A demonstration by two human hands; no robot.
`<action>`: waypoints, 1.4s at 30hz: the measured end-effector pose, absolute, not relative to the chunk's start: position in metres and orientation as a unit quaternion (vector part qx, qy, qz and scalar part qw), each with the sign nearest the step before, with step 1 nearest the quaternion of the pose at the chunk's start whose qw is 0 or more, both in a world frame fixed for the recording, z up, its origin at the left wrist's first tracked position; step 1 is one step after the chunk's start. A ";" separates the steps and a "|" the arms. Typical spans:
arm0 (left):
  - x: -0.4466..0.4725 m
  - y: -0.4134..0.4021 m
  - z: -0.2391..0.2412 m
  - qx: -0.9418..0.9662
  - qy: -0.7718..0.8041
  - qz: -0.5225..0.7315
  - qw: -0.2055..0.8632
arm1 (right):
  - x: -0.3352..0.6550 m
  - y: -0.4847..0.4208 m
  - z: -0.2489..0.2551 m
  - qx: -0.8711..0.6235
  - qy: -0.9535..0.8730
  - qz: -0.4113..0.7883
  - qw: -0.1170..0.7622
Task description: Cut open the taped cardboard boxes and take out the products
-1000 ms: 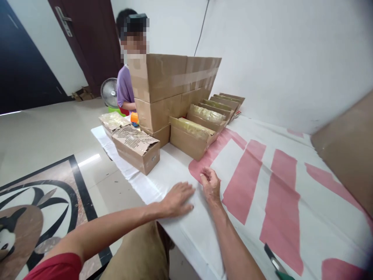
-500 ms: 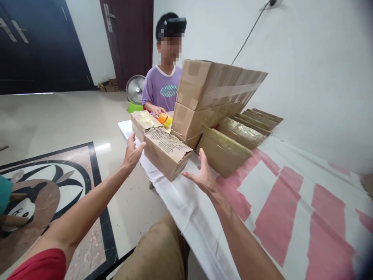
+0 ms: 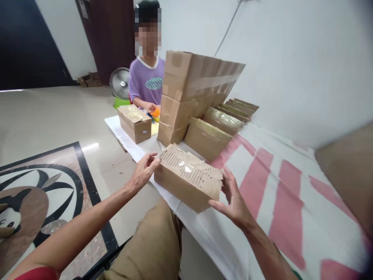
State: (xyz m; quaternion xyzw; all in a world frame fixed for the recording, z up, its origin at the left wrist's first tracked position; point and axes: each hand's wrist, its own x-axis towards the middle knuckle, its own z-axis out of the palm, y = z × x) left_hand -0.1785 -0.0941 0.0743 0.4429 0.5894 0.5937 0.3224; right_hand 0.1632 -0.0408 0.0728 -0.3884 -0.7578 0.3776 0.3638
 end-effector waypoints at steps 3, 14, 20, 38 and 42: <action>-0.135 -0.124 0.079 0.488 0.555 0.542 0.399 | 0.238 -0.099 0.077 -0.429 -0.753 0.354 0.352; -0.035 -0.156 0.091 0.595 0.541 0.423 0.418 | 0.326 -0.212 0.077 -0.503 -0.694 0.328 0.397; -0.034 -0.159 0.089 0.593 0.532 0.486 0.359 | 0.334 -0.220 0.061 -0.508 -0.631 0.363 0.461; -0.002 -0.137 0.092 0.664 0.473 0.469 0.339 | 0.367 -0.222 -0.010 -0.682 -0.701 -0.099 0.181; -0.001 -0.134 0.090 0.659 0.465 0.472 0.355 | 0.365 -0.216 -0.012 -0.659 -0.724 -0.083 0.183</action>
